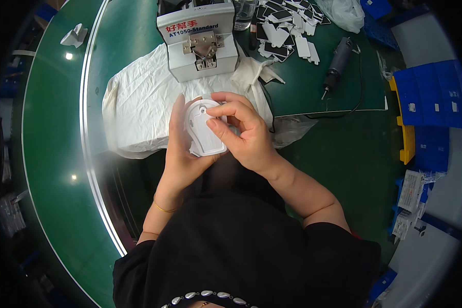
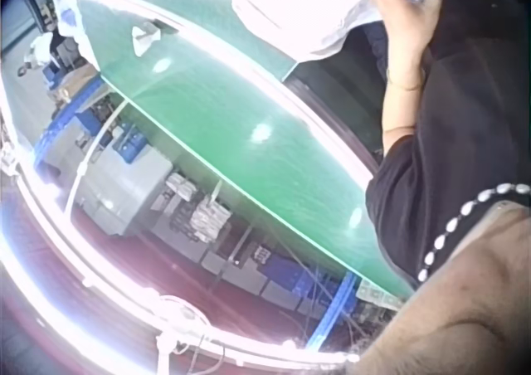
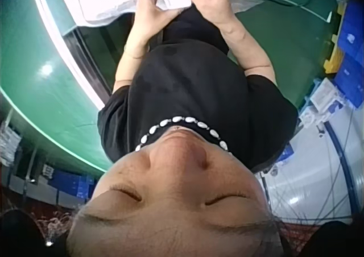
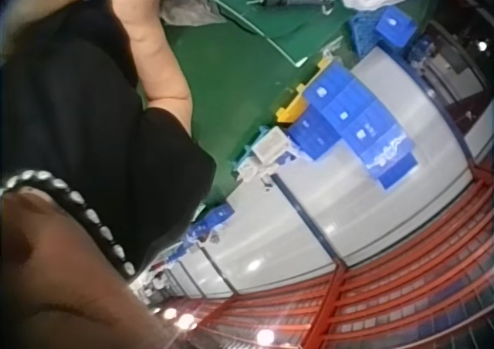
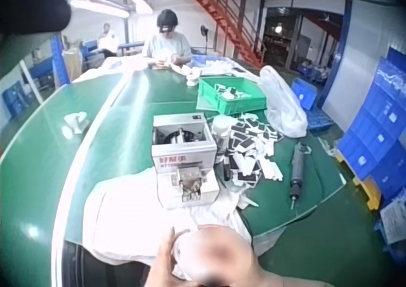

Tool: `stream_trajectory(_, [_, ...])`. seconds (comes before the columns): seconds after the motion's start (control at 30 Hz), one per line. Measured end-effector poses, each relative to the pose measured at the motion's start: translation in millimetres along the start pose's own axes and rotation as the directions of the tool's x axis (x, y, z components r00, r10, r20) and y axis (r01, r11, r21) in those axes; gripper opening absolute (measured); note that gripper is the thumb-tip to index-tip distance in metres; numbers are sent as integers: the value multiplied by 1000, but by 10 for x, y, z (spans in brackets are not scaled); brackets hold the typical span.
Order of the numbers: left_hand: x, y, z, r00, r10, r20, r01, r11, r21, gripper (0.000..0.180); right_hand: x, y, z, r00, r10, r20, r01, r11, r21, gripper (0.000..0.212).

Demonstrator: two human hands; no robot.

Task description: Assembling small electronic components into a plastic housing using an electric screwdriver.

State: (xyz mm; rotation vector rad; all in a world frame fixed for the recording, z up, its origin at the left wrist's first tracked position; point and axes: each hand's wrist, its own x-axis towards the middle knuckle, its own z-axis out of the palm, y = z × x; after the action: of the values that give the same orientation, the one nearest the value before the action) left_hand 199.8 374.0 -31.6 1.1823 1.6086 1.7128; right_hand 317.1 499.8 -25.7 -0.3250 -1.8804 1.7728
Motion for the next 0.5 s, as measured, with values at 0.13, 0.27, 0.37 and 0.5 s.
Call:
stream_trajectory(0.13, [31, 118, -59, 998, -43, 35, 51, 959, -280, 98, 12, -81, 56, 985, 131, -111, -98, 959, 266, 61])
stream_trajectory(0.27, [49, 131, -56, 992, -124, -3, 115, 929, -351, 81, 54, -197, 65, 969, 247, -23, -217, 889, 403, 72])
stream_trajectory(0.37, [53, 186, -66, 987, -158, 13, 150, 902, -404, 80, 31, -171, 100, 984, 179, -21, -162, 930, 329, 71])
stream_trajectory(0.5, [43, 161, -65, 988, -157, 0, 149, 935, -323, 80, 41, -176, 107, 991, 133, -33, -121, 963, 242, 69])
